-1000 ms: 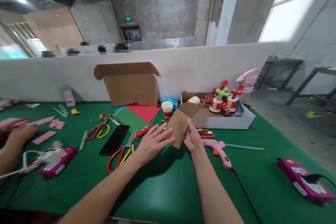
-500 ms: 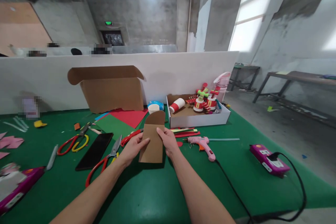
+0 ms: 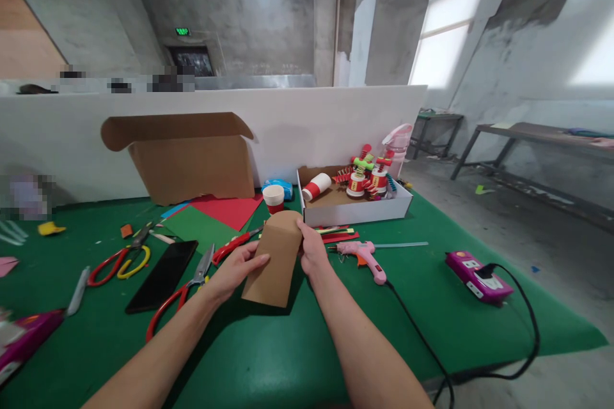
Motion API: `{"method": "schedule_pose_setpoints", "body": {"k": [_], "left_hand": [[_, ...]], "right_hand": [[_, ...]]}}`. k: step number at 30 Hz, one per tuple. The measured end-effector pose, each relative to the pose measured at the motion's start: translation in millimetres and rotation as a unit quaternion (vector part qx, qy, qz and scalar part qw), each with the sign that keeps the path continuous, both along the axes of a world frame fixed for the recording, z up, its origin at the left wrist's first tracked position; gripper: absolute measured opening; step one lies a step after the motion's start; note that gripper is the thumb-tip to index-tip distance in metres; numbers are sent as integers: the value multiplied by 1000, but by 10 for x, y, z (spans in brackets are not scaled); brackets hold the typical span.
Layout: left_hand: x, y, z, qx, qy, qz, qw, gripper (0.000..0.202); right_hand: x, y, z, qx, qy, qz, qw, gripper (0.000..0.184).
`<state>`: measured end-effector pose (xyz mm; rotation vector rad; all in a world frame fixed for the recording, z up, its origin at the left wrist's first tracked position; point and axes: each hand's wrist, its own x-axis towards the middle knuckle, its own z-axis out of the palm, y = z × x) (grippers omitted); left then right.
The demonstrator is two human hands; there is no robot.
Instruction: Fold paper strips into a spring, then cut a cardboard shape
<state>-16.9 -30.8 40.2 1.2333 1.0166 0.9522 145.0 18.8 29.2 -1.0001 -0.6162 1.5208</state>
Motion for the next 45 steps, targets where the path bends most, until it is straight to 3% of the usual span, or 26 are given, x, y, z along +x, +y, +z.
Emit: {"method": "schedule_pose_setpoints", "body": {"k": [5,12,15,19,23,29,35,41,45], "left_hand": [[-27,37,-45,5,-29,32,999,54],[-92,85,-25,12,-42,72,996,53],[-97,86,-1,-8,-59,101,993,53],[-87,101,-9,4,-83,153,985,55],[-74,102,-9,8,-113,186,976,57],[-50,75,27,-5,-181,172,968,52],[-87,131,-24,0,-170,238,956,51],[-94,144,-40,-32,-192,217,957,52],[-119,194,-98,-18,-200,274,941,49]], "right_hand": [[-26,-33,12,15,19,64,998,30],[0,-62,-7,142,-150,140,968,40],[-10,-97,14,148,-169,207,952,42],[-57,-172,59,154,-151,223,951,45],[-74,-226,71,156,-143,285,935,48],[-65,-190,-2,187,-130,295,928,50],[-67,-191,-44,128,-173,332,918,50],[-44,-200,-34,131,-154,344,917,52],[-37,-185,-43,121,-176,353,911,50]]}}
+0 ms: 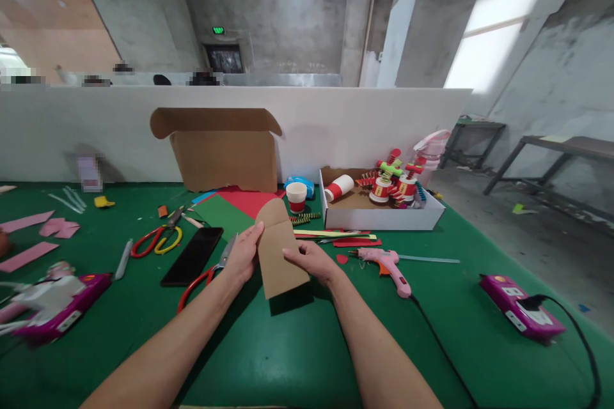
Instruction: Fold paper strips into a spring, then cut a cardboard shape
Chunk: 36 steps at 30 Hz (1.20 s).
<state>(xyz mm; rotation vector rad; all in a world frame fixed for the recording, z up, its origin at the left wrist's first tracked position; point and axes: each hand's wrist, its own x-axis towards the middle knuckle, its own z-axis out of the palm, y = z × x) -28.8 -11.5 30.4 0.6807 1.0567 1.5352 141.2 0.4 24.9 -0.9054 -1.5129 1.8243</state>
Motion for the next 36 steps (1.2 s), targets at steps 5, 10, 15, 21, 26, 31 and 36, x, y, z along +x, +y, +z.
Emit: {"method": "schedule_pose_setpoints", "body": {"k": [5,10,15,21,26,31,36], "left_hand": [[-74,68,-18,-12,-14,70,997,42],[-100,83,-21,-27,-39,39,998,40],[-105,103,-47,-24,-28,77,996,37],[-105,124,-55,-23,-63,97,993,23],[-142,128,-13,-53,-89,40,994,19],[-262,103,102,-12,6,10,1000,31],[-304,71,187,17,55,0,998,37]], "right_hand": [[14,24,-11,16,11,9,1000,44],[18,29,-13,20,49,28,998,44],[0,69,-59,18,22,-17,999,41],[3,64,-44,12,37,-19,999,46],[10,64,-42,9,63,-30,998,42],[1,137,-67,-31,106,-130,985,43],[13,160,-65,-34,125,-141,981,43]]}}
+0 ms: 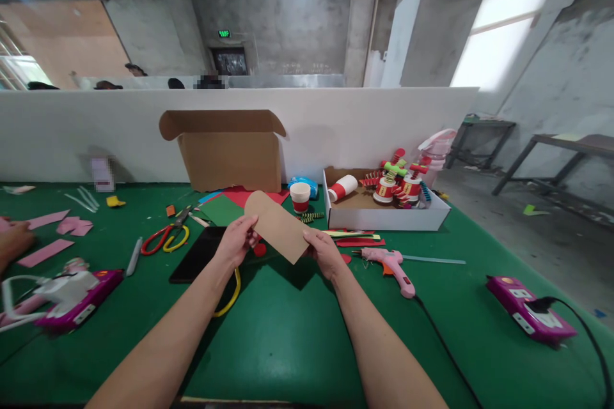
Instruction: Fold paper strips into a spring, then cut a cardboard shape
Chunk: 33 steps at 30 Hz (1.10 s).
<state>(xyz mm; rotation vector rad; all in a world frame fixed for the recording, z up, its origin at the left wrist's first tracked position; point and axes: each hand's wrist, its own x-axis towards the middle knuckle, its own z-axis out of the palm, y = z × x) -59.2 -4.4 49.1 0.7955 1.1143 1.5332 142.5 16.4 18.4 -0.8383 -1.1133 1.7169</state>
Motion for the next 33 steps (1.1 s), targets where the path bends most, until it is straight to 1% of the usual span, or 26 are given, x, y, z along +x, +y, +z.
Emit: {"method": "schedule_pose_setpoints", "body": {"k": [3,6,9,12,14,17,20,23,25,29,31,33], "left_hand": [[-4,-2,2,-4,-17,-23,1000,38],[-8,13,-27,-22,-59,-49,997,42],[13,33,-84,-44,-82,-42,995,44],[59,38,-137,-55,-75,-43,995,40],[88,27,-144,-53,-68,-45,995,38],[117,-8,-110,-54,-54,-56,996,33],[141,-53,-74,-72,-26,-102,992,31],[168,-92,-75,-79,-33,-145,986,32],[180,-110,-87,-77,-57,-145,985,32],[178,-120,-94,-85,-107,-129,982,34],[172,-107,-89,-86,-109,-125,982,33],[170,-83,-86,-75,-94,-105,987,30]], "right_hand": [[18,-9,13,-2,13,5,1000,42],[20,-20,31,-14,31,2,999,43],[0,-33,51,-29,51,-7,998,45],[-23,-49,62,-45,45,-5,998,46],[-31,-62,62,-53,26,9,998,43],[-31,-90,65,-46,0,33,998,41],[-18,-141,86,-31,-12,74,997,43],[1,-209,112,-9,5,129,992,51],[11,-248,119,-5,20,143,990,55],[4,-283,113,-17,25,137,990,54],[-18,-267,105,-27,20,126,991,51],[-45,-222,87,-35,13,102,994,47]]}}
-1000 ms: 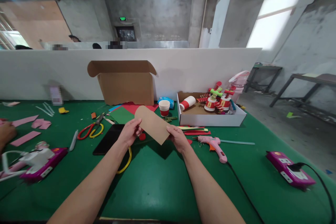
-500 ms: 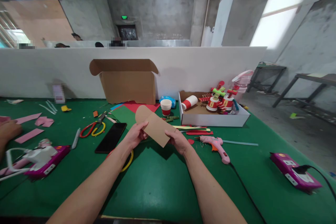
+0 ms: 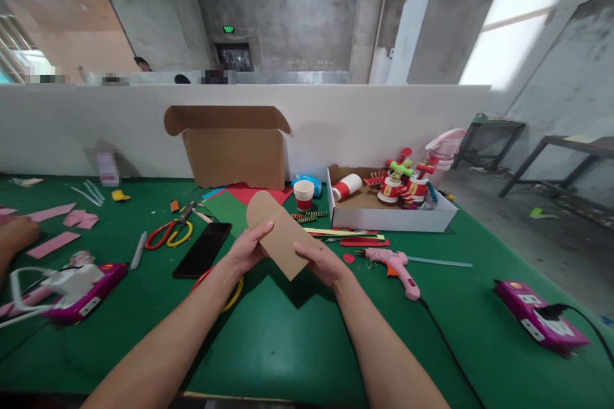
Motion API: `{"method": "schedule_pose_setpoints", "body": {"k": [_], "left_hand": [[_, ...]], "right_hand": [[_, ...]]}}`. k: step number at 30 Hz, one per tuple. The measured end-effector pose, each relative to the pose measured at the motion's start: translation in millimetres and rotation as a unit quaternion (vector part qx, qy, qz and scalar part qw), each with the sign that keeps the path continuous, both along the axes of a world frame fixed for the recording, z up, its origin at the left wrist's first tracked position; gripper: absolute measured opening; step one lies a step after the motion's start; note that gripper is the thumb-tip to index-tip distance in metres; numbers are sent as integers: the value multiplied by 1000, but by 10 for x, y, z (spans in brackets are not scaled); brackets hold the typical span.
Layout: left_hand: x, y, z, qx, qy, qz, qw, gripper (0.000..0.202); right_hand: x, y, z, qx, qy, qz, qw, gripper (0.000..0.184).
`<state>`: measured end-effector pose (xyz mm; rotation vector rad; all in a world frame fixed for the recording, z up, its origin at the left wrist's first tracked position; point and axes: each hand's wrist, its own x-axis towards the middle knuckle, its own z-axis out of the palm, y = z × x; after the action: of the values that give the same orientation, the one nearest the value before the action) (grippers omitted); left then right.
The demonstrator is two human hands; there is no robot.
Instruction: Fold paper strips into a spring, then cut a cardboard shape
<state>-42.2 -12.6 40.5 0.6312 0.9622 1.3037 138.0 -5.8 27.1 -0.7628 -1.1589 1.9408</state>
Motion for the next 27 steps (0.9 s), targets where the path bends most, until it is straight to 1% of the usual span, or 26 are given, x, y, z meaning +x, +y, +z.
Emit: {"method": "schedule_pose_setpoints", "body": {"k": [4,6,8,10,12,13,14,15,16,17,18,19,20,22,24,26,27], "left_hand": [[3,47,-6,22,47,59,997,29],[-8,65,-11,22,65,86,994,30],[-42,85,-16,38,61,135,988,32],[-99,110,-22,69,53,182,979,35],[-173,132,-23,79,67,196,975,35],[-211,137,-20,72,77,194,975,35],[-245,136,-13,60,89,179,978,34],[-272,126,-2,50,103,148,982,34],[-288,106,11,42,123,101,986,34],[-291,79,27,39,147,40,988,33],[-277,43,42,42,176,-28,983,32],[-248,3,55,50,208,-94,972,30],[-204,-40,65,60,240,-149,957,28],[-85,-119,68,86,292,-223,926,22],[40,-174,49,104,313,-246,911,15],[132,-191,11,116,321,-240,909,13],[158,-186,-10,124,325,-232,908,14]], "right_hand": [[-13,140,-61,24,-21,-70,997,39],[24,195,-78,29,-44,-87,995,35],[82,219,-66,36,-69,-75,994,35],[144,221,-28,48,-99,-40,993,34],[199,226,13,56,-125,-30,990,34],[224,239,28,60,-130,-50,988,35],[248,260,35,64,-127,-86,986,37],[270,289,34,71,-118,-136,981,39],[290,322,25,79,-107,-191,972,39],[307,357,11,86,-99,-240,962,39],[318,386,-6,84,-97,-269,954,39],[323,406,-21,81,-98,-280,951,38],[319,413,-30,76,-104,-276,953,37],[292,382,-16,81,-123,-248,958,37],[249,301,43,127,-155,-192,961,37],[212,197,120,191,-186,-91,959,39],[199,148,152,224,-194,-46,954,41]]}}
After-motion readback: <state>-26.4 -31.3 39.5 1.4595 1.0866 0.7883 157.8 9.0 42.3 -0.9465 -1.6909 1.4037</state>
